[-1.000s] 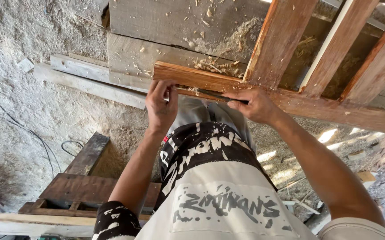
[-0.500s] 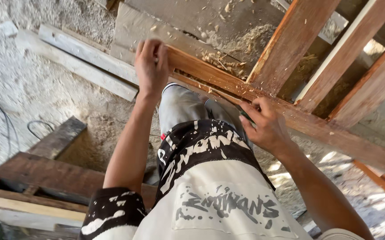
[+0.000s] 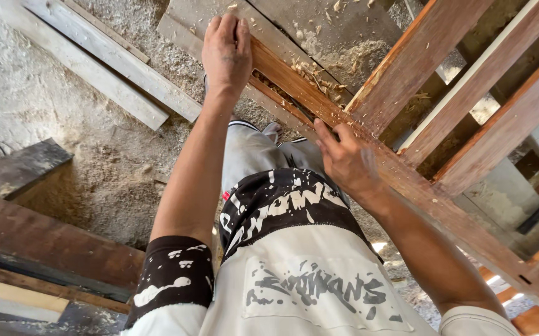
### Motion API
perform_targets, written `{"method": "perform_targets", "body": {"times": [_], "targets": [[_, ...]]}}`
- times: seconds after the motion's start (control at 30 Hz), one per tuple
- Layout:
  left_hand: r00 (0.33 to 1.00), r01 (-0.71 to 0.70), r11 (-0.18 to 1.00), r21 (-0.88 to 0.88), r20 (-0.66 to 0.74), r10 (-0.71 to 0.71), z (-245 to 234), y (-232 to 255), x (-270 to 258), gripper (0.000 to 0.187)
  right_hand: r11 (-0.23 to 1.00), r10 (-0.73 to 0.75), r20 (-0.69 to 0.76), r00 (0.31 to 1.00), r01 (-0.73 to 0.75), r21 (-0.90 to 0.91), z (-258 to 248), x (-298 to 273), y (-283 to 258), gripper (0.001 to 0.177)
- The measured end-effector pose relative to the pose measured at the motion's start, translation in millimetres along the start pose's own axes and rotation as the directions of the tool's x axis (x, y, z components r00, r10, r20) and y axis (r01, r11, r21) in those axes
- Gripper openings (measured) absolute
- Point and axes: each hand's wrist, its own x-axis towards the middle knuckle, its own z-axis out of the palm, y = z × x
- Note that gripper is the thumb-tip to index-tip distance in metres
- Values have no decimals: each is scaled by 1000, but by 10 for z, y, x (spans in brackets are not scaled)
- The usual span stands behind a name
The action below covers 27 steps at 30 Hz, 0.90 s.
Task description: The person uses a chisel to carve a rectangular recess into a wooden frame. They repeatedly chip away wood, clear shavings, and adjust their grip to refine the cut.
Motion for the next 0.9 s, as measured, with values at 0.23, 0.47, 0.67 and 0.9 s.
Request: {"method": "perform_targets", "body": {"times": [0.23, 0.47, 0.67, 0.9], "targets": [[995, -7, 998, 61, -95, 12, 189, -40, -27, 28, 970, 42, 251, 967, 21, -243, -68, 276, -129, 40], [985, -101, 992, -76, -148, 89, 78, -33, -107, 25, 998, -26, 386, 922, 3, 61, -219, 553, 391, 35], [996, -32, 970, -240, -93, 10, 60, -22, -73, 26, 944, 106, 245, 964, -175, 279, 159, 124, 342, 39], [994, -32, 953, -302, -105, 0, 128, -21, 3, 32, 980, 91, 77, 993, -103, 168, 479, 117, 449, 45]]}}
